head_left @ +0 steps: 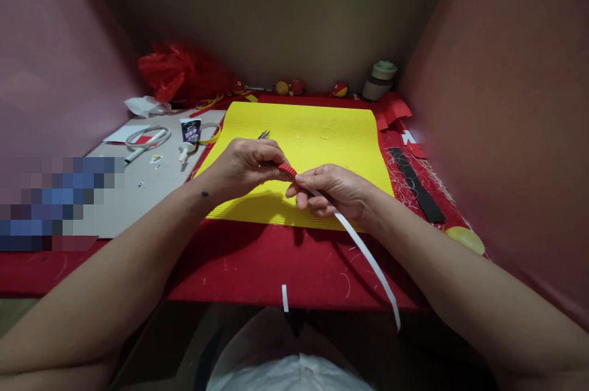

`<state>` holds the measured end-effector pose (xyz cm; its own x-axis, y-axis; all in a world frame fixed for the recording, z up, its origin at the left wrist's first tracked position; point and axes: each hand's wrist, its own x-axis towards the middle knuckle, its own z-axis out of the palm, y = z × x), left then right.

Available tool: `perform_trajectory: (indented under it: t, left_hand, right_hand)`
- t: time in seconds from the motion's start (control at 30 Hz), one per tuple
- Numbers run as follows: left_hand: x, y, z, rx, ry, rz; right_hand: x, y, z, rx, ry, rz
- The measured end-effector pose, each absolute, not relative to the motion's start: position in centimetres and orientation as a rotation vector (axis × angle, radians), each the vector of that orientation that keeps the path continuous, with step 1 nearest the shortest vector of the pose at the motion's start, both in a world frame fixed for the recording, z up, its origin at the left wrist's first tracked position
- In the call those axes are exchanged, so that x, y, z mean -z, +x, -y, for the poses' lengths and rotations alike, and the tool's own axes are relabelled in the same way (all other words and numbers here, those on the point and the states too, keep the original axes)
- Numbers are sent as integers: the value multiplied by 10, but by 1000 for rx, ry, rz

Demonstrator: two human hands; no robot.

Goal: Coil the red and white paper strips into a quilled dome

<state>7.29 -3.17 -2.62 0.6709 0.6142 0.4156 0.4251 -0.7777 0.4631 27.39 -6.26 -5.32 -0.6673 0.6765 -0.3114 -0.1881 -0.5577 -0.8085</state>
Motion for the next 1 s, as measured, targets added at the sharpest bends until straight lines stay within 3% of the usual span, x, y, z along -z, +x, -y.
perform_trajectory:
  t: [0.47,0.8,1.0]
  left_hand:
    - [23,80,49,-599,3009,-849]
    - [17,85,55,-868,2226,-791]
    - [16,88,61,-918,2244,-835]
  right_hand:
    - [51,267,66,-2115,-1025,1190]
    - [44,270,69,-2098,-770,1297]
    - [44,270,70,-2110,-716,1317]
